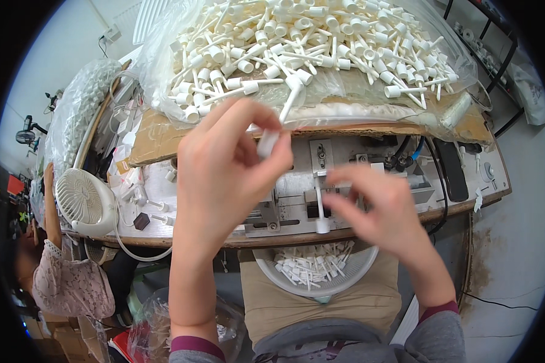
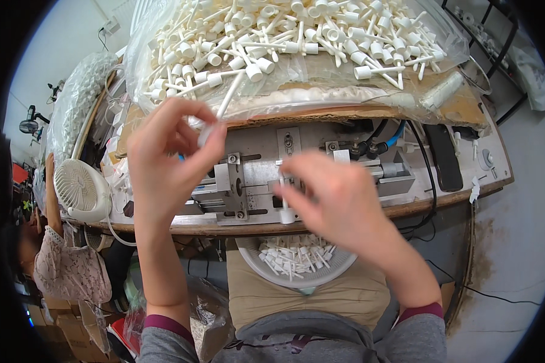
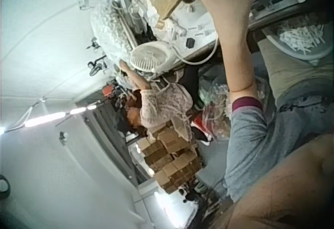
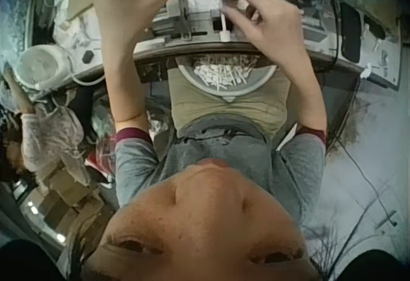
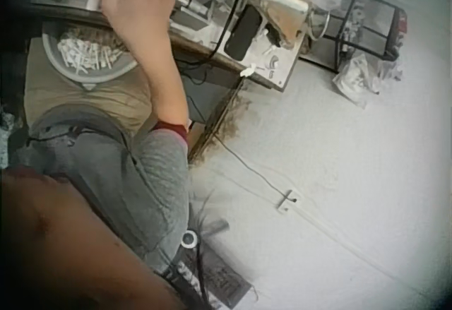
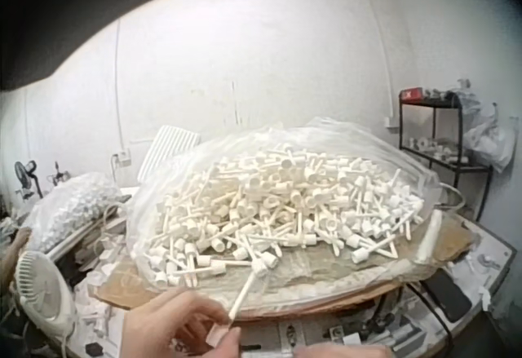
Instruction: Manually assemble white plastic sprayer pump components using a specialized assembly jig.
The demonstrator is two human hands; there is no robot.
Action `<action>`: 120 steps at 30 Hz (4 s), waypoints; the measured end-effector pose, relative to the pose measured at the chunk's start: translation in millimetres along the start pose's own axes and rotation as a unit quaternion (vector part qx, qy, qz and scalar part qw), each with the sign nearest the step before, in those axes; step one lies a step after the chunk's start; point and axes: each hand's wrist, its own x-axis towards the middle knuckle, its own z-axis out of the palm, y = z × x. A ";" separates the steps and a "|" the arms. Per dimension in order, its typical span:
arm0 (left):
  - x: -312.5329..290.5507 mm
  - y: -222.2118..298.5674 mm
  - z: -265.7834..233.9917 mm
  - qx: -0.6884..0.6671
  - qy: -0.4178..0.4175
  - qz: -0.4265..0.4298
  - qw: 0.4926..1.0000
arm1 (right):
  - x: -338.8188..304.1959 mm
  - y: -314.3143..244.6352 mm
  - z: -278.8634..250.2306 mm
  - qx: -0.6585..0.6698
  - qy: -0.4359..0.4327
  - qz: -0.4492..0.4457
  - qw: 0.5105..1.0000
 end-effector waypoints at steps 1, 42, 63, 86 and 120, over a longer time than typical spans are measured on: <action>-9.4 0.7 -4.8 -0.050 -0.024 -0.032 0.998 | 17.8 0.0 -4.6 0.017 0.031 0.014 0.999; -97.3 11.4 55.8 0.010 -0.143 -0.008 0.990 | 103.8 44.9 -57.8 0.180 0.245 0.045 0.952; -105.2 18.1 41.5 -0.080 -0.065 -0.055 0.993 | -47.7 -11.0 -12.9 0.373 0.030 0.224 0.900; -103.3 17.8 58.4 0.183 -0.198 0.037 0.962 | -48.7 -10.5 -23.4 0.371 0.084 0.329 0.864; -112.8 1.2 66.7 0.140 -0.155 0.049 0.977 | 141.1 32.6 -14.9 -0.205 -0.014 -0.145 0.968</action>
